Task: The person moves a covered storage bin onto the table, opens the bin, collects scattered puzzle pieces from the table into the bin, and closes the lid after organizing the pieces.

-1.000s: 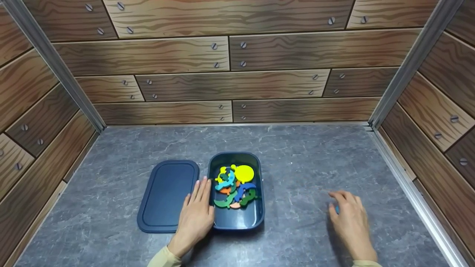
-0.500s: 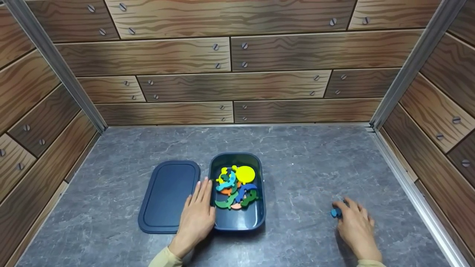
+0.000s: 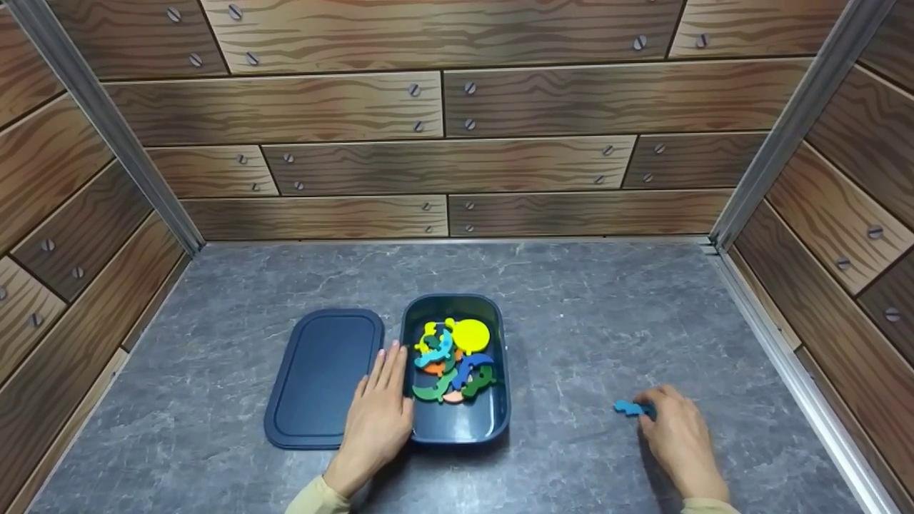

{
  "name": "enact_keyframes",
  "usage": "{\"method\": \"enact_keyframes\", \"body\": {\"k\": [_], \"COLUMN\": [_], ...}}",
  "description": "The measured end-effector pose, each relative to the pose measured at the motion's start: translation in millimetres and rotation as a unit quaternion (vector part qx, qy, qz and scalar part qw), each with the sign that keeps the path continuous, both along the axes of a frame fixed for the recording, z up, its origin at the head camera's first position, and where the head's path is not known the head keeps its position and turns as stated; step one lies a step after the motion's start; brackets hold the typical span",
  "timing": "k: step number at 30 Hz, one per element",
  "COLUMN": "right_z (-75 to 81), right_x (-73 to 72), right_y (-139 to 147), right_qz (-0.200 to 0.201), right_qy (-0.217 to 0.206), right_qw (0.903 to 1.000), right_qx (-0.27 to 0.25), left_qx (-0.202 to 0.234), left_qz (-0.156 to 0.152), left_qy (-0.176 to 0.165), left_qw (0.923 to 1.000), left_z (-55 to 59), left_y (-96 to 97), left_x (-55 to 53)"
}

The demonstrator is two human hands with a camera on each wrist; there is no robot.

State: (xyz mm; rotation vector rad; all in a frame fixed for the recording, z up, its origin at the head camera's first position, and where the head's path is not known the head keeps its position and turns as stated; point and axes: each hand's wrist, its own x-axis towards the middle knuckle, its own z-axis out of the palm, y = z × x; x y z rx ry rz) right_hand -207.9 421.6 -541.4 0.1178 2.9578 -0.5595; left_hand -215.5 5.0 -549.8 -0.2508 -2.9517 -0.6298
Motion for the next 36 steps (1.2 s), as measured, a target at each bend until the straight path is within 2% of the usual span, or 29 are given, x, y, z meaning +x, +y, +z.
{"method": "enact_keyframes", "body": {"k": [5,12,20,28,36], "right_z": [1.8,4.0,4.0,0.6,-1.7], "right_x": [-3.4,-10.0,-11.2,-10.9,-14.1], "right_y": [-7,-16,-32,-59,-88], "right_qz": [0.001,0.023,0.048,0.075,0.083], "right_qy": [-0.001,-0.025,-0.027,0.016,0.051], "right_qw": [1.0000,0.9993,0.9969,0.9906,0.9755], "right_qx": [-0.006,-0.017,-0.056,-0.113,-0.198], "left_qx": [0.005,0.009,0.003,-0.001,0.002], "left_qz": [-0.003,-0.002,-0.006,-0.002,-0.001], "left_qy": [0.002,-0.004,-0.001,0.005,0.003], "left_qw": [1.0000,0.9999,1.0000,1.0000,1.0000], "left_z": [-0.5,-0.9,0.0,-0.5,-0.8], "left_y": [0.1,0.9,1.1,-0.1,-1.2], "left_x": [-0.1,-0.3,-1.1,-0.4,2.1]}}
